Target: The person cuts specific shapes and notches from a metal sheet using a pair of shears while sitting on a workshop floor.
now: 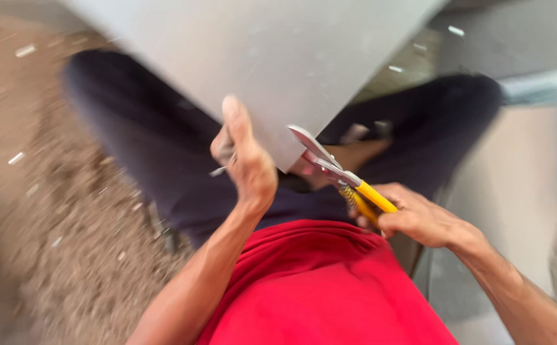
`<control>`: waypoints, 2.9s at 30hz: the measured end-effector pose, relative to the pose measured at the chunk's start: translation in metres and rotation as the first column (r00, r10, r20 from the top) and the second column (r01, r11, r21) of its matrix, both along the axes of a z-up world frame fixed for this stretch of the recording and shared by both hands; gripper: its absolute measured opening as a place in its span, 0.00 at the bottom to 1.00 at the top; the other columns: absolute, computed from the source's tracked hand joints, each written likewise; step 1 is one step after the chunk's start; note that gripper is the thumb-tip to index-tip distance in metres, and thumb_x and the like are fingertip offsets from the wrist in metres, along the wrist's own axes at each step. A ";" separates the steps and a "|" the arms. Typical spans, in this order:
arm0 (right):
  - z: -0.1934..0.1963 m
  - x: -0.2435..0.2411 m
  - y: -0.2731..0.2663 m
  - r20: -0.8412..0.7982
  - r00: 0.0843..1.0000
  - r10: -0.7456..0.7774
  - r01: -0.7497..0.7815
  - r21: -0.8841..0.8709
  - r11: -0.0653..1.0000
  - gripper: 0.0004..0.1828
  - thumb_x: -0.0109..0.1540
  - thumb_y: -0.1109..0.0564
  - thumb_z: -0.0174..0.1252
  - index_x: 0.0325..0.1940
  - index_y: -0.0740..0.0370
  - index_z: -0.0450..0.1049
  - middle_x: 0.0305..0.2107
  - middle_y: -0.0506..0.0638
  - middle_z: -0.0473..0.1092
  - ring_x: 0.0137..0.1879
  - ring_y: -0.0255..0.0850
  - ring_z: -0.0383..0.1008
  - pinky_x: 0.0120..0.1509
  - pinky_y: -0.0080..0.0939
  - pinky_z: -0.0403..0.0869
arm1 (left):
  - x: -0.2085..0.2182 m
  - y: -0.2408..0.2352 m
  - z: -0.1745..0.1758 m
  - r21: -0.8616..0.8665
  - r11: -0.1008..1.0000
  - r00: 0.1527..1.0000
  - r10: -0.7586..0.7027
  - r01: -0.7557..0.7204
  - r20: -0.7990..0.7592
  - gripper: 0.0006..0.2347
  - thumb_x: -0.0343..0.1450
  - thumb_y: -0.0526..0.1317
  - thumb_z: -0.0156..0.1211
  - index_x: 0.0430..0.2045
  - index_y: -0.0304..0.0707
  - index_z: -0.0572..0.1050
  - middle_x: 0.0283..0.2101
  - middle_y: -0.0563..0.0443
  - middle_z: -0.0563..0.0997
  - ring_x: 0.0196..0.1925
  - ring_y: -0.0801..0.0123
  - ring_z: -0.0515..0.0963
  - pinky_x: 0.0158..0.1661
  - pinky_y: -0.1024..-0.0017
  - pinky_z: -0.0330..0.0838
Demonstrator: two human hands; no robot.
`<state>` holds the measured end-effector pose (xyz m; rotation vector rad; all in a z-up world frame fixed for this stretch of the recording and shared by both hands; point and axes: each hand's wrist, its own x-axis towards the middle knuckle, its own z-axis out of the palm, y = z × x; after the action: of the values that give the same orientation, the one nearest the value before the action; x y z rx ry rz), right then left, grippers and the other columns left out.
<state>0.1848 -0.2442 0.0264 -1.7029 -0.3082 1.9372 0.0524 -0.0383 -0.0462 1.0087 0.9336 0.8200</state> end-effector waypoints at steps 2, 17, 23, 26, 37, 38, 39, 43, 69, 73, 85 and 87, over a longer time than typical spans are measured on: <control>0.006 -0.030 -0.033 0.275 0.957 -0.087 0.084 0.022 0.996 0.23 0.49 0.55 0.54 0.46 0.66 0.73 0.32 0.54 0.73 0.38 0.42 0.72 0.43 0.42 0.74 | -0.002 -0.016 0.004 -0.073 0.950 0.937 -0.284 0.304 0.205 0.25 0.83 0.49 0.54 0.12 0.40 0.76 0.18 0.60 0.80 0.17 0.83 0.76 0.20 0.83 0.67; 0.013 -0.099 -0.046 0.156 0.668 -0.728 0.715 0.135 0.685 0.47 0.45 0.60 0.48 0.72 0.69 0.53 0.62 0.63 0.62 0.69 0.50 0.64 0.72 0.47 0.68 | 0.051 -0.082 0.016 -0.414 0.681 0.782 -0.606 0.603 0.142 0.11 0.73 0.39 0.67 0.41 0.26 0.82 0.35 0.46 0.86 0.35 0.69 0.85 0.38 0.73 0.80; 0.021 -0.093 -0.040 0.158 0.679 -0.717 0.717 0.063 0.694 0.47 0.44 0.61 0.48 0.70 0.67 0.54 0.61 0.60 0.63 0.66 0.45 0.67 0.66 0.42 0.72 | 0.049 -0.083 0.014 -0.434 0.687 0.800 -0.577 0.583 0.163 0.10 0.73 0.37 0.67 0.41 0.26 0.81 0.37 0.46 0.85 0.36 0.68 0.85 0.38 0.73 0.82; 0.014 -0.094 -0.042 0.300 0.693 -0.655 0.681 0.026 0.732 0.32 0.45 0.61 0.48 0.54 0.71 0.70 0.41 0.61 0.69 0.36 0.44 0.69 0.34 0.42 0.70 | 0.049 -0.082 0.013 -0.388 0.694 0.783 -0.605 0.607 0.142 0.09 0.74 0.36 0.65 0.42 0.27 0.81 0.37 0.47 0.85 0.36 0.69 0.85 0.38 0.73 0.82; -0.023 -0.069 -0.083 0.915 0.386 -0.120 0.158 0.062 0.985 0.16 0.51 0.60 0.55 0.42 0.68 0.73 0.25 0.65 0.72 0.30 0.61 0.75 0.35 0.52 0.73 | 0.042 -0.062 0.040 -0.412 0.779 0.860 -0.510 0.473 0.024 0.08 0.70 0.37 0.68 0.38 0.28 0.82 0.33 0.50 0.84 0.30 0.72 0.84 0.30 0.76 0.78; -0.014 -0.053 -0.090 0.931 0.364 -0.011 0.101 -0.027 0.995 0.14 0.52 0.61 0.55 0.40 0.69 0.71 0.25 0.65 0.72 0.30 0.62 0.75 0.35 0.55 0.72 | 0.041 -0.056 0.044 -0.429 0.803 0.892 -0.451 0.414 0.016 0.09 0.69 0.37 0.68 0.36 0.29 0.82 0.32 0.51 0.85 0.30 0.73 0.85 0.28 0.76 0.77; -0.005 -0.045 -0.096 0.934 0.343 0.104 0.046 -0.128 0.991 0.11 0.54 0.61 0.55 0.39 0.70 0.70 0.25 0.66 0.72 0.30 0.63 0.74 0.36 0.57 0.71 | 0.044 -0.061 0.048 -0.442 0.833 0.927 -0.376 0.332 -0.011 0.08 0.68 0.37 0.68 0.36 0.31 0.81 0.31 0.53 0.83 0.28 0.74 0.82 0.26 0.76 0.75; -0.011 -0.053 -0.106 0.840 0.543 0.000 0.105 -0.068 0.992 0.10 0.50 0.63 0.53 0.35 0.69 0.70 0.20 0.63 0.70 0.28 0.58 0.72 0.35 0.53 0.71 | 0.072 -0.114 0.064 -0.465 0.852 0.949 -0.308 0.240 -0.074 0.08 0.67 0.35 0.72 0.30 0.30 0.78 0.27 0.54 0.77 0.22 0.73 0.73 0.21 0.72 0.69; 0.002 -0.102 -0.046 0.396 0.511 -0.763 0.756 0.216 0.618 0.18 0.48 0.60 0.47 0.42 0.67 0.67 0.27 0.51 0.66 0.33 0.38 0.66 0.37 0.38 0.70 | 0.080 -0.129 0.010 -0.527 0.611 0.709 -0.705 0.591 -0.021 0.18 0.69 0.41 0.71 0.50 0.27 0.82 0.45 0.51 0.86 0.41 0.83 0.77 0.42 0.85 0.68; 0.002 -0.102 -0.046 0.505 0.498 -0.705 0.703 0.242 0.669 0.17 0.50 0.60 0.46 0.41 0.67 0.67 0.25 0.52 0.66 0.32 0.38 0.66 0.36 0.38 0.69 | 0.077 -0.133 0.006 -0.506 0.622 0.724 -0.690 0.598 0.008 0.17 0.70 0.39 0.69 0.50 0.28 0.81 0.47 0.55 0.85 0.40 0.87 0.77 0.40 0.89 0.68; -0.005 -0.101 -0.051 0.451 0.446 -0.773 0.783 0.221 0.581 0.06 0.51 0.59 0.49 0.28 0.65 0.69 0.18 0.47 0.67 0.23 0.35 0.63 0.28 0.36 0.64 | 0.081 -0.135 0.011 -0.510 0.614 0.683 -0.727 0.603 -0.067 0.16 0.70 0.41 0.69 0.49 0.33 0.83 0.40 0.60 0.82 0.27 0.88 0.66 0.25 0.89 0.59; -0.007 -0.106 -0.054 0.435 0.461 -0.774 0.770 0.237 0.592 0.07 0.52 0.59 0.49 0.29 0.66 0.68 0.20 0.48 0.66 0.25 0.35 0.63 0.29 0.35 0.64 | 0.084 -0.132 0.018 -0.536 0.609 0.697 -0.715 0.585 -0.052 0.15 0.70 0.42 0.71 0.46 0.31 0.84 0.36 0.59 0.82 0.29 0.87 0.69 0.28 0.88 0.63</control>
<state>0.0790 -0.2981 0.0193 -1.8514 0.2780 0.7895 0.1364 -0.1703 -0.0278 0.9202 0.8302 -0.1966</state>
